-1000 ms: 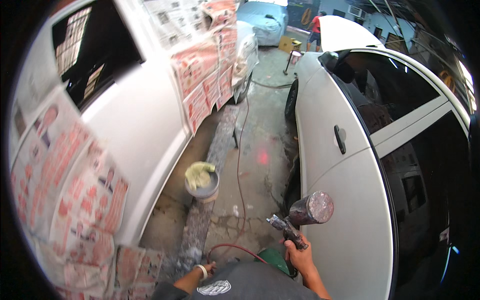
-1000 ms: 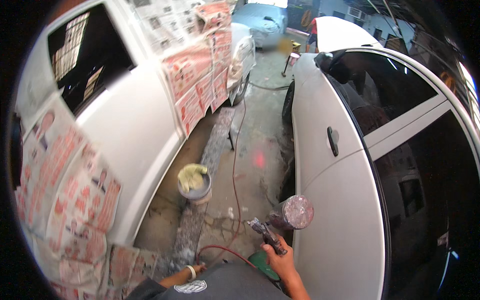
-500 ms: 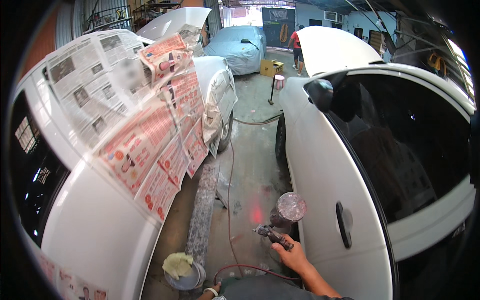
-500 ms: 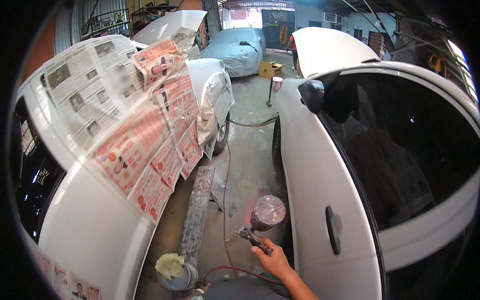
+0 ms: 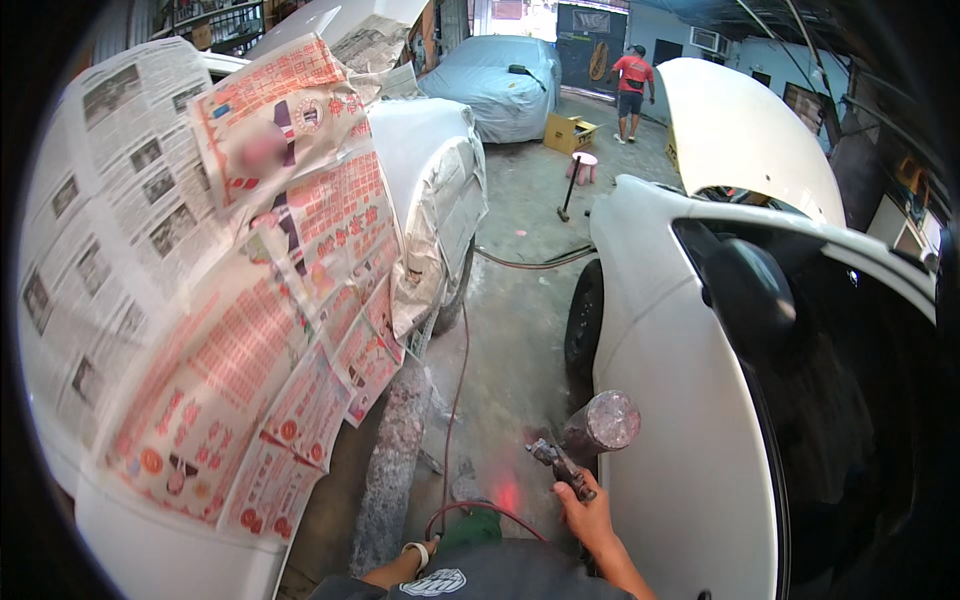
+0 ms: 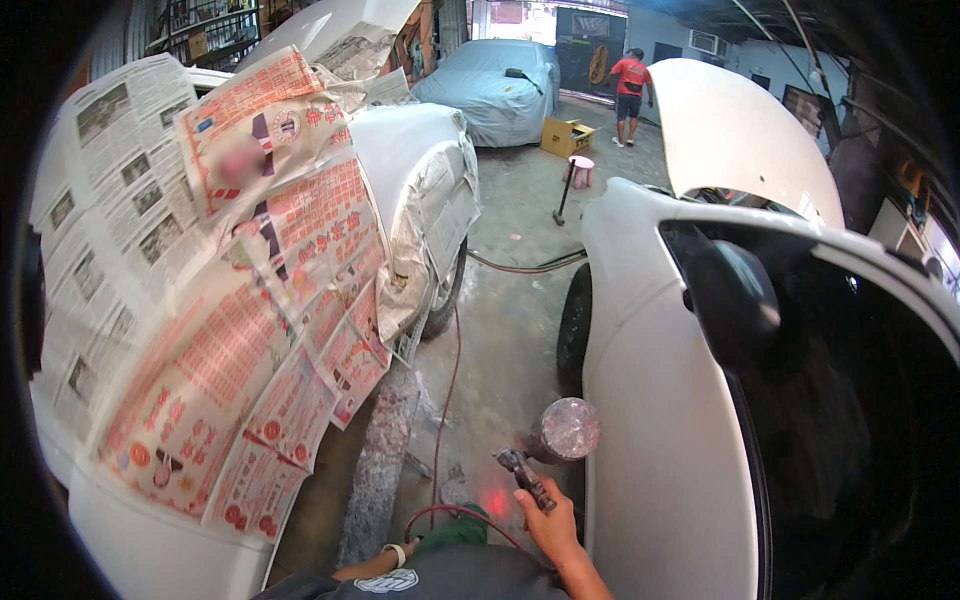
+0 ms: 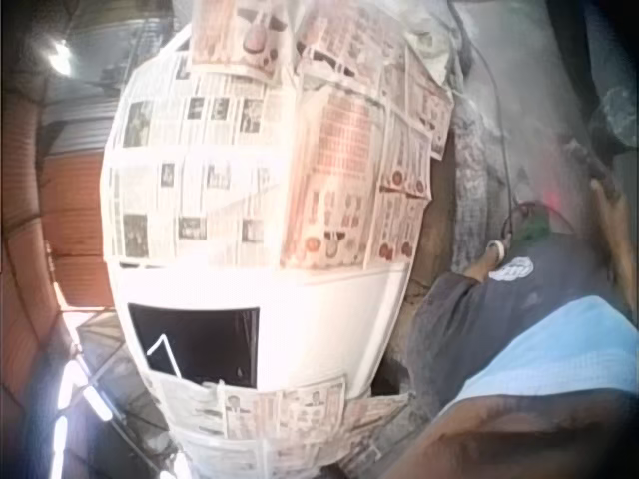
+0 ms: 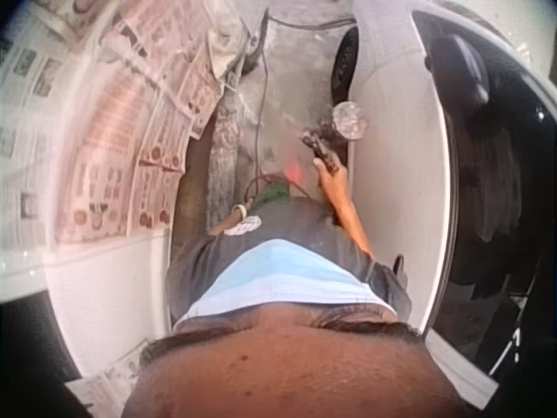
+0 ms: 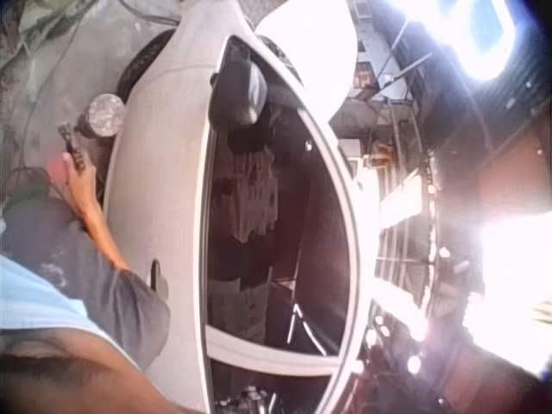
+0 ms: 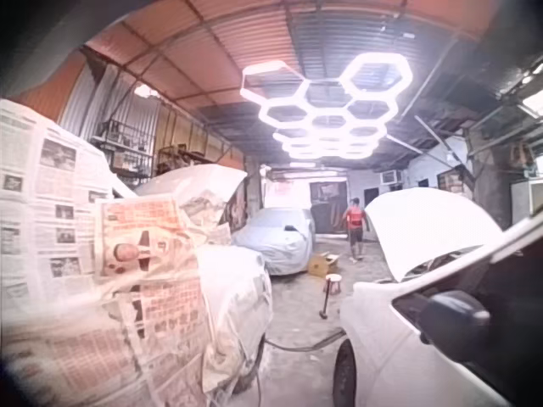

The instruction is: The person uses a spray gun to apply white paint to the exterior panels of a car, moving the gun in steady strokes across the masked bodywork.

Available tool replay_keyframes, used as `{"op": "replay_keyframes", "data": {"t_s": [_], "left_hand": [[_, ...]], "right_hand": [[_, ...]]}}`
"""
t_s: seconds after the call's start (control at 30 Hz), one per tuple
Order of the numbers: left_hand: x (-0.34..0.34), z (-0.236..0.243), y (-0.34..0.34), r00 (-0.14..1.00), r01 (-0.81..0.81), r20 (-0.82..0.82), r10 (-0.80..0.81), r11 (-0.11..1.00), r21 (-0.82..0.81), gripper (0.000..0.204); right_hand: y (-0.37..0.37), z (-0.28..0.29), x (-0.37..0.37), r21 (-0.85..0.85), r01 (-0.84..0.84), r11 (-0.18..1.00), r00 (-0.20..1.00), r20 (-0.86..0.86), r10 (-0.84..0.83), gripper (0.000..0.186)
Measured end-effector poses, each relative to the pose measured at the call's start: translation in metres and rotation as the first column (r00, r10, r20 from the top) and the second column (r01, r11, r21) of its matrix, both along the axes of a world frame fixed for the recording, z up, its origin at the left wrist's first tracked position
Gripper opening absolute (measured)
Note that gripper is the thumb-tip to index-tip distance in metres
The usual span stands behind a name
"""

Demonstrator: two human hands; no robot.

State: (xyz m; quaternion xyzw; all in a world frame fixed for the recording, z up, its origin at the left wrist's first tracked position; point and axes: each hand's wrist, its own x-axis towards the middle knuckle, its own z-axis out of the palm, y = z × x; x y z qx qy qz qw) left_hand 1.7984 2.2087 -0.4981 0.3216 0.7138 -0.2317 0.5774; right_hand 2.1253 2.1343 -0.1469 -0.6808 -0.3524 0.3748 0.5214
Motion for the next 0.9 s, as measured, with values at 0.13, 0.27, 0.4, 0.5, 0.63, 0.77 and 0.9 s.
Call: {"op": "replay_keyframes", "data": {"t_s": [0.13, 0.27, 0.4, 0.5, 0.63, 0.77, 0.9], "left_hand": [[0.009, 0.001, 0.108, 0.996, -0.020, 0.082, 0.018, 1.000, 0.019, 0.081], [0.021, -0.007, 0.188, 0.989, -0.040, 0.144, 0.035, 0.999, 0.033, 0.070], [0.033, -0.004, 0.248, 0.993, 0.047, 0.112, -0.045, 0.999, -0.013, 0.063], [0.031, -0.004, 0.271, 0.980, 0.191, 0.061, -0.191, 0.982, -0.003, 0.059], [0.042, 0.013, 0.286, 0.994, 0.097, 0.056, -0.096, 0.995, -0.012, 0.059], [0.065, 0.032, 0.308, 0.999, 0.009, 0.038, -0.010, 1.000, 0.026, 0.058], [0.091, 0.057, 0.322, 0.998, -0.063, 0.019, 0.062, 0.996, 0.060, 0.058]], "right_hand": [[0.126, 0.017, 0.024, 0.041, -0.013, 0.999, 1.000, -0.004, 0.013, 0.045], [0.252, 0.012, 0.042, 0.094, -0.050, 0.994, 0.999, 0.019, 0.049, 0.043], [0.392, -0.009, 0.055, 0.187, -0.104, 0.977, 0.984, 0.165, 0.073, 0.043], [0.484, -0.002, 0.055, 0.200, -0.197, 0.960, 0.968, 0.196, 0.158, 0.044], [0.581, -0.014, 0.056, 0.236, -0.327, 0.915, 0.941, 0.172, 0.292, 0.046], [0.653, -0.029, 0.066, 0.294, -0.378, 0.878, 0.922, 0.209, 0.327, 0.048], [0.687, -0.010, 0.071, 0.272, -0.465, 0.843, 0.885, 0.171, 0.433, 0.044]]}}
